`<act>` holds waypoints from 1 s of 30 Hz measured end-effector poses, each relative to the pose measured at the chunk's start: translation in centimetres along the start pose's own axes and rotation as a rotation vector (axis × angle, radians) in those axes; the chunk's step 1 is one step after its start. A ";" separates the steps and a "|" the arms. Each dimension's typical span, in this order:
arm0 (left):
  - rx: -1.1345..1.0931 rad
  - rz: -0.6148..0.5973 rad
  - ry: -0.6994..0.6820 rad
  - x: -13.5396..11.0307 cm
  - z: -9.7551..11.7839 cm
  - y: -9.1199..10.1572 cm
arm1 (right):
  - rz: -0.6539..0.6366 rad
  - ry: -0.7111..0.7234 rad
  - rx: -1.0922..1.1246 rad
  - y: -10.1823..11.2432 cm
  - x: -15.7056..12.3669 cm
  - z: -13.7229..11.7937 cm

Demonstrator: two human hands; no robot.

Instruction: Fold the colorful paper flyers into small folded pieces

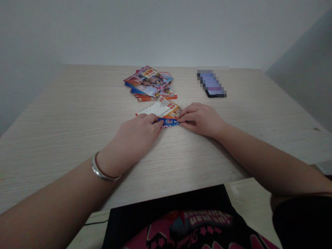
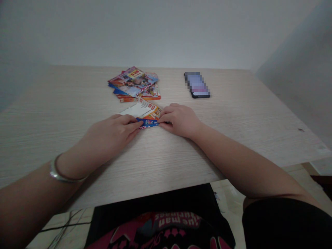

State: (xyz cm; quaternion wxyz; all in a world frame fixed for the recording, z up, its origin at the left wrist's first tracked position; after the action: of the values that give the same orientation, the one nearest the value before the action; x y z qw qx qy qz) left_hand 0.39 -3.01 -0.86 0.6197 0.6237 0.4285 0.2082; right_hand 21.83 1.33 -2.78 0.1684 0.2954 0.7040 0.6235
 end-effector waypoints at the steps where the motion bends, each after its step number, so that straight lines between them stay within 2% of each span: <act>1: 0.004 -0.003 -0.001 0.0 0.0 0.0 | 0.002 0.003 -0.004 0.0 0.0 0.0; 7: 0.001 -0.016 0.020 -0.1 -0.1 0.3 | 0.035 0.036 -0.029 -0.1 0.1 0.2; 11: -0.003 -0.022 0.032 0.1 -0.6 0.3 | 0.006 0.011 -0.006 -0.2 0.4 0.3; 17: 0.014 0.045 -0.033 0.7 -0.7 -0.3 | -0.064 -0.124 -0.036 0.3 0.4 0.0; 21: -0.035 0.065 -0.022 0.7 -0.1 -0.2 | -0.100 -0.196 -0.048 0.9 0.0 -0.3; 30: -0.044 0.037 -0.012 0.2 0.6 0.2 | -0.104 -0.163 -0.096 0.9 0.0 -0.5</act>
State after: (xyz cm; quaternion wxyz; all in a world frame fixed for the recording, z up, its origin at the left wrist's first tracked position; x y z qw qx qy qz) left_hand 1.01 -3.20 -0.79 0.6318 0.6191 0.4084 0.2254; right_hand 21.70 0.95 -1.80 0.2715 0.2998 0.6715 0.6209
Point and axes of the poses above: each hand's wrist, its own x-axis towards the middle knuckle, its own y-axis out of the back of the hand, z = x × y, the point moved 3 cm from there along x, towards the middle knuckle, and after that the axes turned 15 degrees about -z, right-handed, at the moved point
